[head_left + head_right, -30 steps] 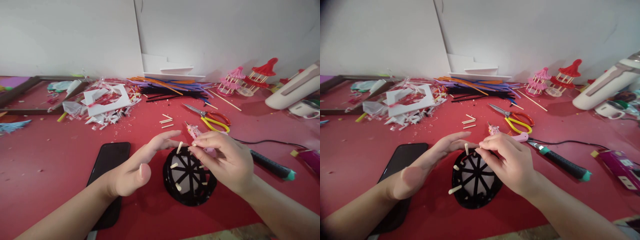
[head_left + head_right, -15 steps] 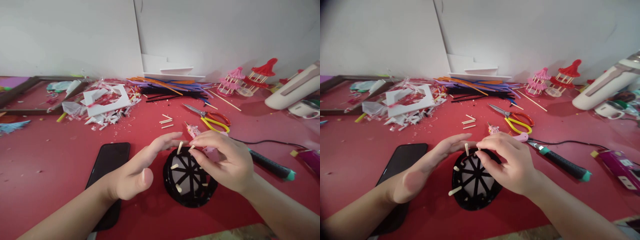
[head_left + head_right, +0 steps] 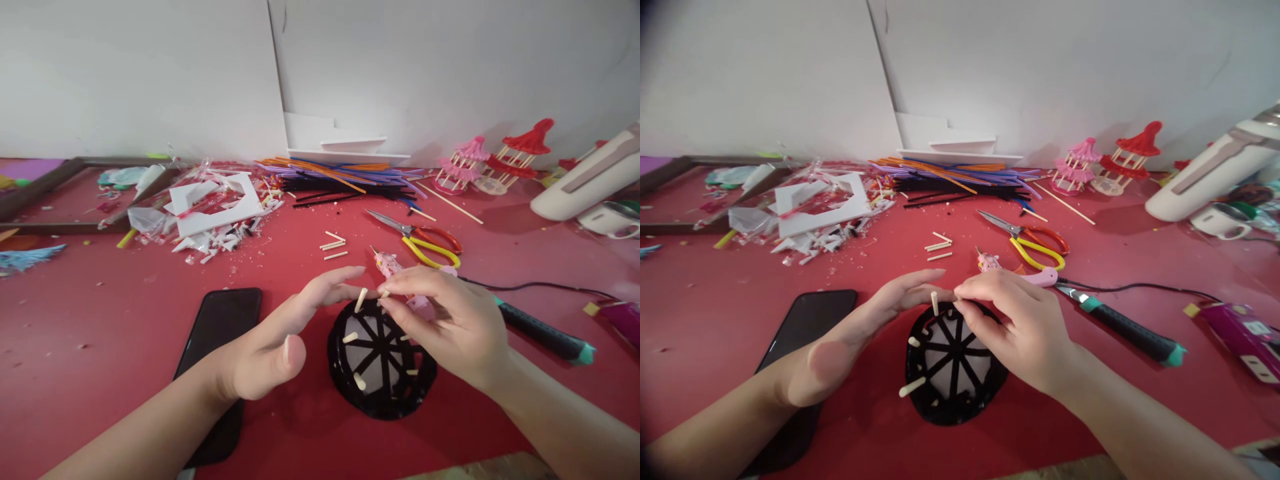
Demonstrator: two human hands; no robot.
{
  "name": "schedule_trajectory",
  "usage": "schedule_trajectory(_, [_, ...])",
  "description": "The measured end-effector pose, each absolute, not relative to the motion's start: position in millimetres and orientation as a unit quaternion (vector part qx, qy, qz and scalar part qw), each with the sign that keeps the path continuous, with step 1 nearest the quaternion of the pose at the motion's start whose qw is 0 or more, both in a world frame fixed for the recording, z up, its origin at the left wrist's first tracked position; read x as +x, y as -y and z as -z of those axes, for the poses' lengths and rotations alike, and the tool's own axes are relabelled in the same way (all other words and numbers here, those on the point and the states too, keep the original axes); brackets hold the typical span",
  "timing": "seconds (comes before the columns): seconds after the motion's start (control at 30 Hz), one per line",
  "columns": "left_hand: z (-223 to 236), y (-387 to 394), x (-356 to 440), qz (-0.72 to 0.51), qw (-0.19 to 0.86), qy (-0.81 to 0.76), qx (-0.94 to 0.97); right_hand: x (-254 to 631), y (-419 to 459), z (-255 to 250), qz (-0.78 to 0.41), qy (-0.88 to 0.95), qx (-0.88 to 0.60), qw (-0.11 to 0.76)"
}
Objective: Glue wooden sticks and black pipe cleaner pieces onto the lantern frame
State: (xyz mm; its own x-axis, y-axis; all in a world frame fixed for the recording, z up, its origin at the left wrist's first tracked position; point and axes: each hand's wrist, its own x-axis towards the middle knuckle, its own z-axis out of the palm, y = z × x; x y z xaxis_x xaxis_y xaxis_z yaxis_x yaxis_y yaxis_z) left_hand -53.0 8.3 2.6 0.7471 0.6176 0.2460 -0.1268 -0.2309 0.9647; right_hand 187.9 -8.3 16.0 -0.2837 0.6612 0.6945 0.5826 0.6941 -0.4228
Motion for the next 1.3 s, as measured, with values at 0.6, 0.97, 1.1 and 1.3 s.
schedule_trajectory(0.6, [0,-15,-54,-0.311,0.584,-0.149,0.735,191,8,-10,-0.093,0.805,-0.356,0.466])
schedule_trajectory(0.97, [4,-16,-60,-0.315,0.548,-0.147,0.761,187,7,-16,-0.048,0.797,-0.365,0.479])
schedule_trajectory(1.1, [6,-16,-61,-0.326,0.542,-0.148,0.761,186,7,-16,-0.047,0.795,-0.367,0.481])
schedule_trajectory(1.3, [1,-18,-60,-0.322,0.528,-0.142,0.773,185,8,-15,-0.050,0.790,-0.377,0.481])
